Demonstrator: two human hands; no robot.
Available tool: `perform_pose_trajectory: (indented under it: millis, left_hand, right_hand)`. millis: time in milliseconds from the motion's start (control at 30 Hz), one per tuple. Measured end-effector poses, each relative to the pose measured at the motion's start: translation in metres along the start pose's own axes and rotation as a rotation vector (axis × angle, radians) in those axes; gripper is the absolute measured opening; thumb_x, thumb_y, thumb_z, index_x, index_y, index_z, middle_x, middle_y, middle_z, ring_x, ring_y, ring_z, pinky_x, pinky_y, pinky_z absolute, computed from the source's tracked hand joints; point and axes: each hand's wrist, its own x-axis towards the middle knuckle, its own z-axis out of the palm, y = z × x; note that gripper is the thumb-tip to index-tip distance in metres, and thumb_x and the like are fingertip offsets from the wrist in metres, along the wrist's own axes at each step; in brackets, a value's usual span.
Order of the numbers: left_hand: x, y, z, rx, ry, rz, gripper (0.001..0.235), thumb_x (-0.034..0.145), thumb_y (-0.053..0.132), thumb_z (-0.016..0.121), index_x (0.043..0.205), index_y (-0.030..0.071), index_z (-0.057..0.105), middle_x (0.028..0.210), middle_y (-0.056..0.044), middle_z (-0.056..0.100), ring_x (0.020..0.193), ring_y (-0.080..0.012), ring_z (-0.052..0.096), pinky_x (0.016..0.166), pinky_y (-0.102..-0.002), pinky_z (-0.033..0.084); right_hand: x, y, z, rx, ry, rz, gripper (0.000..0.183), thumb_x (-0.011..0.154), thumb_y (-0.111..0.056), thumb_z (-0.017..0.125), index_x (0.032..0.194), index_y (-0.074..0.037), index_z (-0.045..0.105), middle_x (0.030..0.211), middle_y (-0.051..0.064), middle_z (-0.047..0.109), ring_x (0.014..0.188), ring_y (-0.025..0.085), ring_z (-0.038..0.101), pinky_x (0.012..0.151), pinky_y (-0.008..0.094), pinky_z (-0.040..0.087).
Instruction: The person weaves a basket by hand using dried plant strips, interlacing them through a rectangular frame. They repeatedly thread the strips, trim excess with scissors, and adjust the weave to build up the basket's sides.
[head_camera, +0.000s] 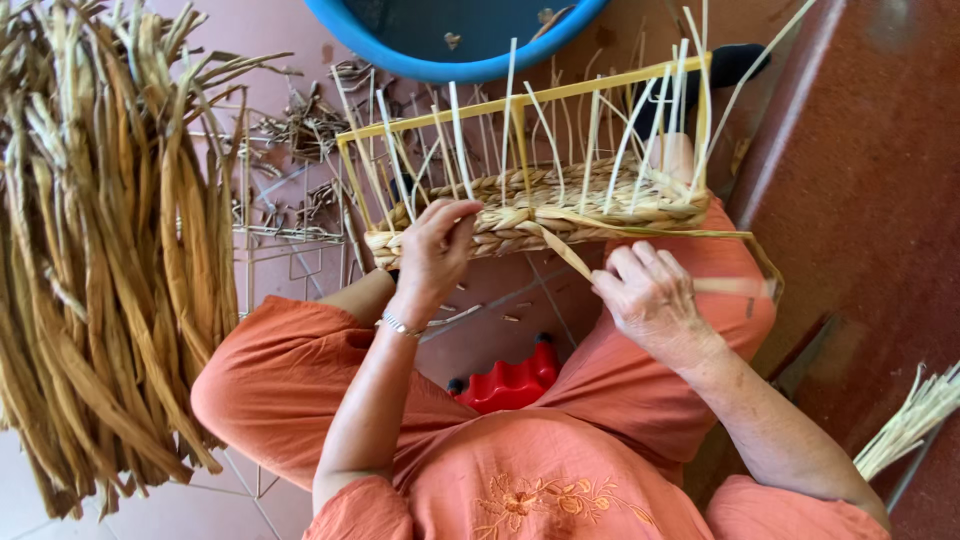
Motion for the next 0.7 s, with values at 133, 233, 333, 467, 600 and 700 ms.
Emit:
perform_pose_trajectory:
  millis: [133,233,333,467,600,700]
  left_hand:
    - [-0.023,-0.002,-0.069,0.205,0.131,-0.028,0.014,0.095,0.0,0.071,0.108,0.005,0.075,0.098,-0.01,0.073,0.078,-0.0224,0.069,0.068,-0.031,0.054]
    - [-0.047,-0.017,-0.136,0.402,0.271,-0.04,0.015,0.094,-0.001,0.07,0.108,0.004,0.073,0.1,-0.012,0.071,0.082,-0.0261,0.07,0.072,-0.034,0.055]
    - [-0.065,-0.039,-0.203,0.705,0.422,0.024,0.011,0.093,0.001,0.072,0.104,0.002,0.072,0.1,-0.014,0.069,0.089,-0.033,0.069,0.078,-0.04,0.056]
    - [-0.083,-0.082,-0.269,0.885,0.542,-0.155,0.003,0.093,0.006,0.074,0.095,0.004,0.073,0.095,-0.014,0.068,0.087,-0.0337,0.068,0.076,-0.044,0.055]
    - [-0.088,-0.135,-0.294,1.022,0.391,-0.365,0.014,0.085,0.02,0.08,0.084,0.006,0.075,0.088,-0.013,0.068,0.081,-0.0314,0.068,0.073,-0.045,0.054]
    - [-0.086,-0.161,-0.291,1.149,0.383,-0.331,0.014,0.077,0.021,0.08,0.08,0.009,0.075,0.088,-0.013,0.068,0.083,-0.0317,0.069,0.07,-0.043,0.056]
  right_hand:
    - [-0.001,-0.001,0.012,-0.06,-0.064,0.033,0.006,0.081,-0.016,0.08,0.083,-0.015,0.074,0.078,0.001,0.06,0.081,0.021,0.06,0.07,0.038,0.047]
    - [0.0,0.006,0.018,-0.074,-0.062,0.047,0.015,0.08,-0.029,0.081,0.084,-0.017,0.074,0.082,0.002,0.062,0.085,0.025,0.062,0.074,0.041,0.049]
    - [0.002,0.008,0.018,-0.139,-0.073,0.074,0.022,0.085,-0.039,0.082,0.086,-0.018,0.076,0.082,0.002,0.064,0.085,0.025,0.063,0.077,0.041,0.05]
    - [-0.006,0.018,0.025,-0.196,-0.014,0.08,0.027,0.095,-0.043,0.083,0.098,-0.017,0.078,0.085,0.002,0.066,0.086,0.022,0.064,0.079,0.035,0.053]
    - [0.0,0.029,0.036,-0.18,-0.013,0.097,0.026,0.099,-0.042,0.084,0.101,-0.017,0.078,0.09,0.001,0.067,0.091,0.021,0.065,0.082,0.033,0.054]
    - [0.003,0.022,0.032,-0.143,-0.018,0.06,0.023,0.096,-0.038,0.084,0.099,-0.016,0.078,0.089,0.0,0.068,0.09,0.02,0.065,0.084,0.034,0.055]
